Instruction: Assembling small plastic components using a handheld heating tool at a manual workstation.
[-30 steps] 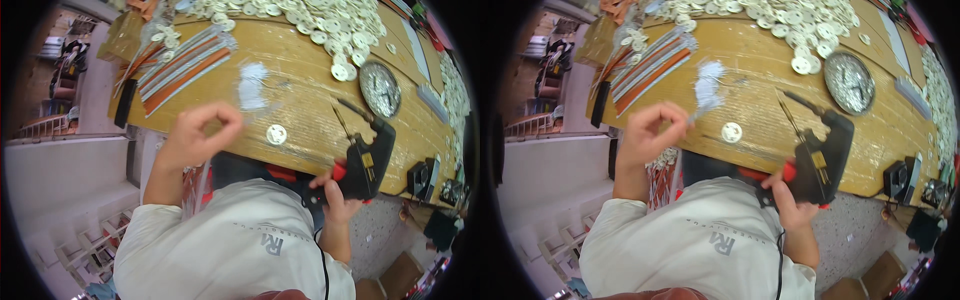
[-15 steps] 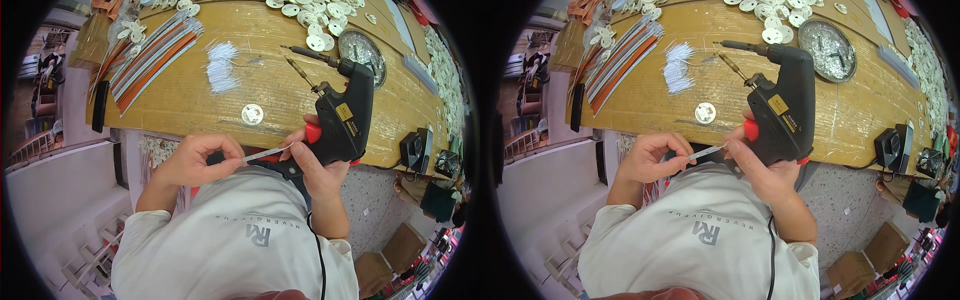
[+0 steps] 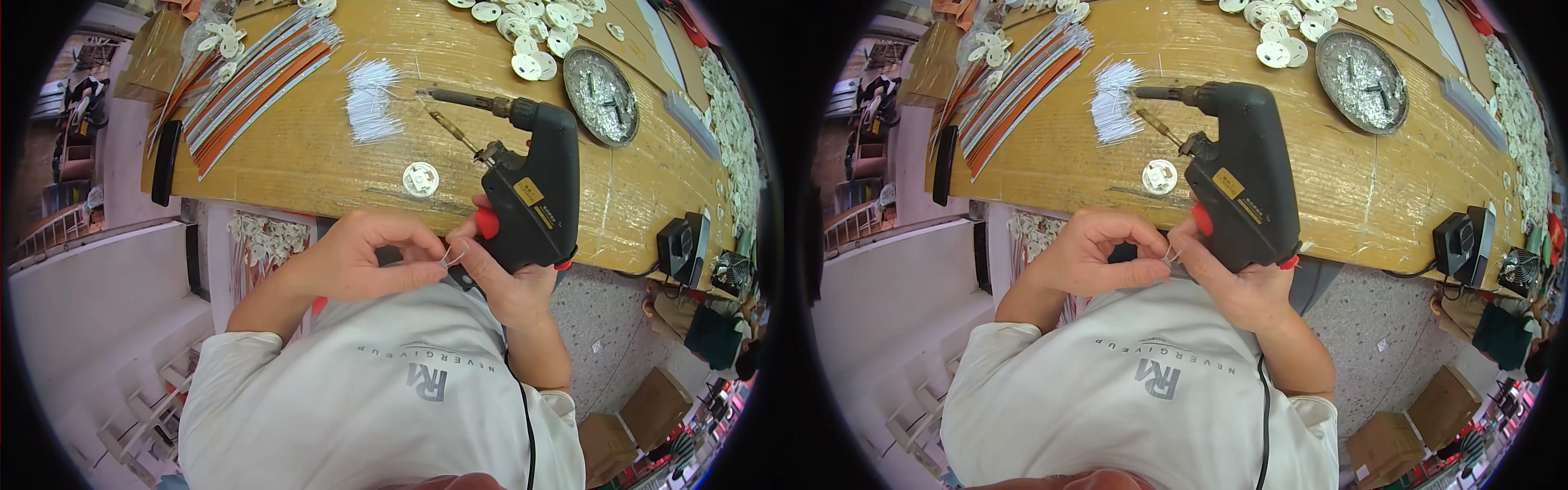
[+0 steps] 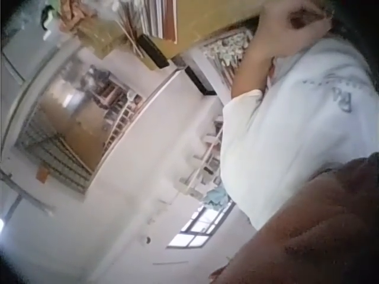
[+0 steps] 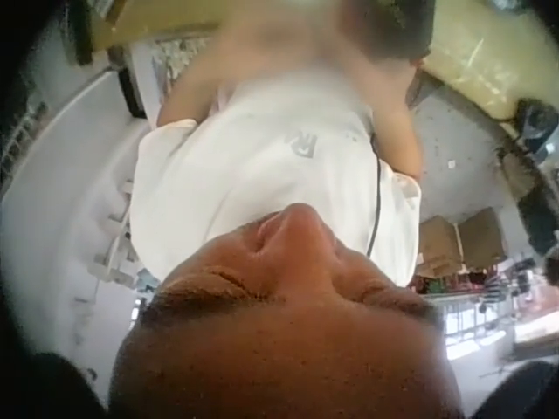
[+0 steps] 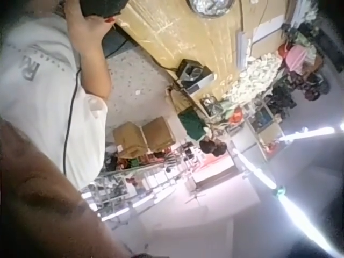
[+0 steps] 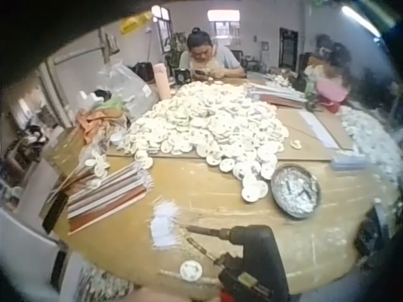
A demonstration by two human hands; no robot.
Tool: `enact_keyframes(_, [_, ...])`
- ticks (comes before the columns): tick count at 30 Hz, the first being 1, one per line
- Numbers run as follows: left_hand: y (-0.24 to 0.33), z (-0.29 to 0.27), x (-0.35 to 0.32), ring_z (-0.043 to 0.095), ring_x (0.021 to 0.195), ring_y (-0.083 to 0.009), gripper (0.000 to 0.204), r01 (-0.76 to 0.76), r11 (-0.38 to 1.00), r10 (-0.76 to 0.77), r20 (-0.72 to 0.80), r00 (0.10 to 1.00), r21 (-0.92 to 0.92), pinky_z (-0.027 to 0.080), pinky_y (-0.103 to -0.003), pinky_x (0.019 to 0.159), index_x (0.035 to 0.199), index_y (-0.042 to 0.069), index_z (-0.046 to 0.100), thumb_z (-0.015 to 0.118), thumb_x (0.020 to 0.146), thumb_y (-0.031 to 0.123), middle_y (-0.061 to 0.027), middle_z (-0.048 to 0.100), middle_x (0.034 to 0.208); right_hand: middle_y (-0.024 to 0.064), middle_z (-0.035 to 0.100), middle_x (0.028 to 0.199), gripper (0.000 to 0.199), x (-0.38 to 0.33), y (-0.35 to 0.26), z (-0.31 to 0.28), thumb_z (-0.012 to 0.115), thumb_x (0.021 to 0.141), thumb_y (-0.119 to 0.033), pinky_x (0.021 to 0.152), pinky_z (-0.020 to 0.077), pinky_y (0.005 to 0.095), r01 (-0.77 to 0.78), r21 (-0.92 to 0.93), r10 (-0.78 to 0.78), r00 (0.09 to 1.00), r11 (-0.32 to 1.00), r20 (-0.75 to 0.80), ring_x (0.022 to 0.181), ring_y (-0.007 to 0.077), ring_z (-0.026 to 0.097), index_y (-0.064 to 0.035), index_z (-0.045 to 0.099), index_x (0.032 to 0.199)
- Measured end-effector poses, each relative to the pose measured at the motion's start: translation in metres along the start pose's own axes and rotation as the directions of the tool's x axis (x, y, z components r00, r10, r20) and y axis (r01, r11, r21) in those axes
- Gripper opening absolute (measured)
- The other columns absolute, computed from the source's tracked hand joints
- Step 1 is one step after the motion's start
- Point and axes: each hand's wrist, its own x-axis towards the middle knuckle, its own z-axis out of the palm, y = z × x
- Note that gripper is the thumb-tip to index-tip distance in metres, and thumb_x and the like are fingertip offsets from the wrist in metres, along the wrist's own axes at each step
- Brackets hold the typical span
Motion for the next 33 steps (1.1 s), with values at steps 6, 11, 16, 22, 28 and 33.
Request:
enact_keyframes(6, [-0.007, 0.006, 0.001, 0.072, 0.082, -0.0118, 0.012, -0.030, 0.999, 0.030, -0.019, 0.999, -0.026, 0.057, -0.025, 0.074, 0.102, -0.004, 0.073, 0.078, 0.091, -0.004, -0.0071, 0.076, 0.092, 0.0148, 0.072, 0.100, 0.050, 0.000, 0.005, -0.002, 0.071, 0.091, 0.012, 0.074, 0.0571, 0.0295, 0.028, -0.017, -0.029, 0.997, 0.999, -0.070, 0.087, 0.0175, 0.069, 0.0069, 0.053, 0.138])
enact_keyframes(11, [-0.011, 0.006, 0.001, 0.070, 0.079, -0.0079, 0.008, -0.006, 0.999, 0.003, -0.097, 0.995, -0.032, 0.055, -0.025, 0.072, 0.099, -0.001, 0.073, 0.076, 0.093, 0.003, -0.0033, 0.075, 0.086, 0.0133, 0.072, 0.101, 0.050, -0.004, -0.001, -0.003, 0.071, 0.092, 0.010, 0.071, 0.0558, 0.0270, -0.007, 0.027, 0.008, 0.999, 1.000, -0.052, 0.085, 0.0161, 0.068, 0.0056, 0.054, 0.139])
enact_keyframes(16, [-0.013, 0.009, 0.001, 0.069, 0.079, -0.0080, 0.009, -0.006, 1.000, 0.005, -0.117, 0.993, -0.010, 0.055, -0.025, 0.071, 0.100, -0.001, 0.073, 0.077, 0.093, 0.003, -0.0038, 0.075, 0.087, 0.0109, 0.071, 0.098, 0.051, -0.003, 0.015, -0.002, 0.073, 0.092, 0.009, 0.069, 0.0541, 0.0257, 0.058, -0.106, -0.056, 0.998, 0.993, 0.020, 0.082, 0.0141, 0.066, 0.0043, 0.054, 0.139])
enact_keyframes(22, [-0.017, 0.010, -0.004, 0.069, 0.080, -0.0128, 0.013, -0.072, 0.997, 0.067, -0.253, 0.965, -0.008, 0.055, -0.026, 0.072, 0.101, -0.004, 0.069, 0.076, 0.090, -0.007, -0.0092, 0.073, 0.093, 0.0104, 0.070, 0.097, 0.049, 0.000, 0.022, -0.004, 0.072, 0.093, 0.009, 0.069, 0.0536, 0.0255, 0.075, -0.105, -0.076, 0.997, 0.992, -0.010, 0.079, 0.0135, 0.065, 0.0055, 0.054, 0.138])
enact_keyframes(28, [-0.021, 0.004, 0.003, 0.067, 0.076, -0.0197, 0.015, -0.260, 0.877, 0.379, -0.251, 0.891, 0.403, 0.052, -0.031, 0.070, 0.092, 0.000, 0.068, 0.077, 0.084, -0.008, -0.0102, 0.071, 0.093, 0.0144, 0.071, 0.102, 0.049, -0.001, 0.019, -0.005, 0.069, 0.095, 0.005, 0.073, 0.0573, 0.0289, -0.008, -0.141, 0.005, 1.000, 0.990, -0.027, 0.082, 0.0176, 0.068, 0.0073, 0.052, 0.141])
enact_keyframes(33, [-0.017, -0.009, 0.016, 0.065, 0.081, -0.0239, 0.020, -0.216, 0.614, 0.553, -0.219, 0.804, 0.759, 0.045, -0.037, 0.080, 0.085, 0.007, 0.065, 0.079, 0.076, -0.004, -0.0055, 0.070, 0.095, 0.0225, 0.071, 0.118, 0.051, -0.016, 0.012, -0.034, 0.067, 0.096, -0.017, 0.079, 0.0613, 0.0388, 0.058, -0.058, -0.063, 0.995, 0.997, -0.080, 0.084, 0.0261, 0.072, 0.0106, 0.055, 0.138])
